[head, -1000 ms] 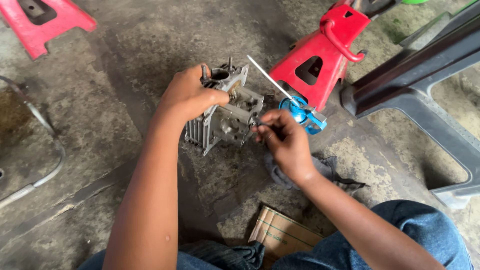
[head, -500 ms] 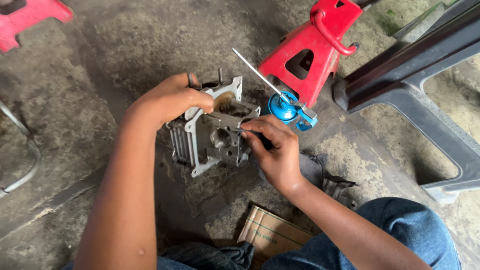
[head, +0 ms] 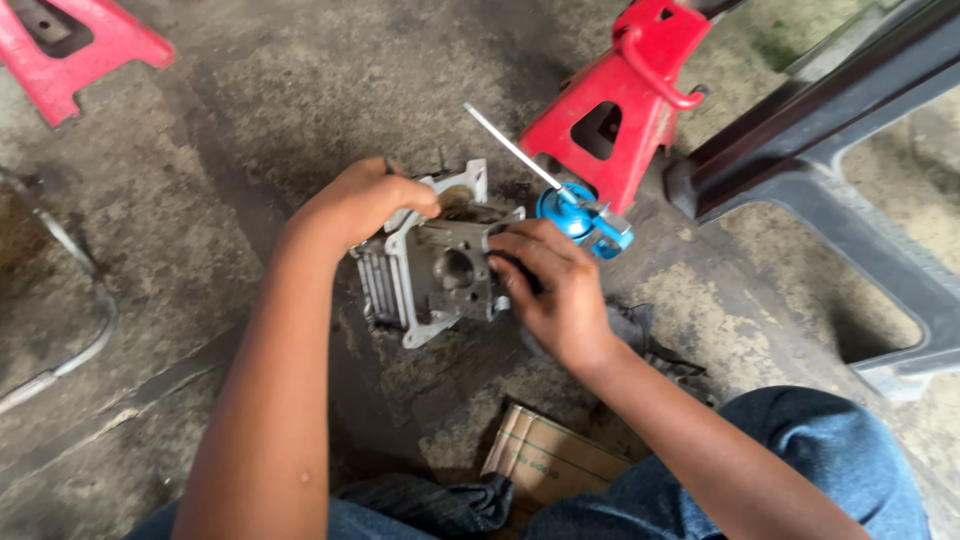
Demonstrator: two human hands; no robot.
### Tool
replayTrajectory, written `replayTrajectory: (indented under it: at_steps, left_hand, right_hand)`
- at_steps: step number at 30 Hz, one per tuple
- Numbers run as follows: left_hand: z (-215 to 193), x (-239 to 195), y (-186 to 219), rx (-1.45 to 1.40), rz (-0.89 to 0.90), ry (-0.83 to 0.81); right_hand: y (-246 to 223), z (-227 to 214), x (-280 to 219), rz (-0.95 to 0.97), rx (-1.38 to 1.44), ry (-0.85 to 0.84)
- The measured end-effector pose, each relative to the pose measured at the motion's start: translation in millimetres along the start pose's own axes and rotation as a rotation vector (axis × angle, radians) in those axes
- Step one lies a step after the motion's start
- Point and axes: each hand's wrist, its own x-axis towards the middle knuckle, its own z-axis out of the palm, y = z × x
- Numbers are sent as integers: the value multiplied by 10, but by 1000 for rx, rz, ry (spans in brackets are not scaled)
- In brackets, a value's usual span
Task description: The person cleans a metal engine cylinder block using a blue oil can and a grey rag. They spray oil into the cylinder bore and wipe the interior and exterior surfaces repeatedly, rotating the block to access different areas.
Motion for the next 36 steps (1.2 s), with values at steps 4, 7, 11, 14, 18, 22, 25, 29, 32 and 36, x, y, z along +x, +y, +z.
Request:
replayTrajectory:
  at_steps: [4,7,11,14,18,22,25,29,32,36]
  left_hand:
    - [10,47,-104,-26,29,-22]
    - [-9,58,-115,-6,17,-32]
    - [1,53,-66,-15,44,-28]
    - [6,32,-27,16,54,-60]
    - [13,0,-37,-23,46,-48]
    - [25,-24,-30,-38,66,-47]
    - [40,-65,-4,-54,11,-24]
    - [32,-57,24,-8,-4,-24]
    - [30,-26,-9,-12,-13,-10]
    - [20,20,-51,-12,11,-56]
  right_hand:
    - [-1,-14,19,-40,22,-49]
    - [13,-43,74,-66,-14,-82]
    - [67,-66,125,-134,7,-66]
    - [60,2,120,146,130,-28]
    - [40,97,73,303,196,36]
    - [-1,147,2,244,150,97]
    - [-4,140,-10,108,70,140]
    - [-24,116,-45,82,113,111]
    - [-19,41,-40,-18,38,44]
    - [19,-27,3,-119,-23,-30]
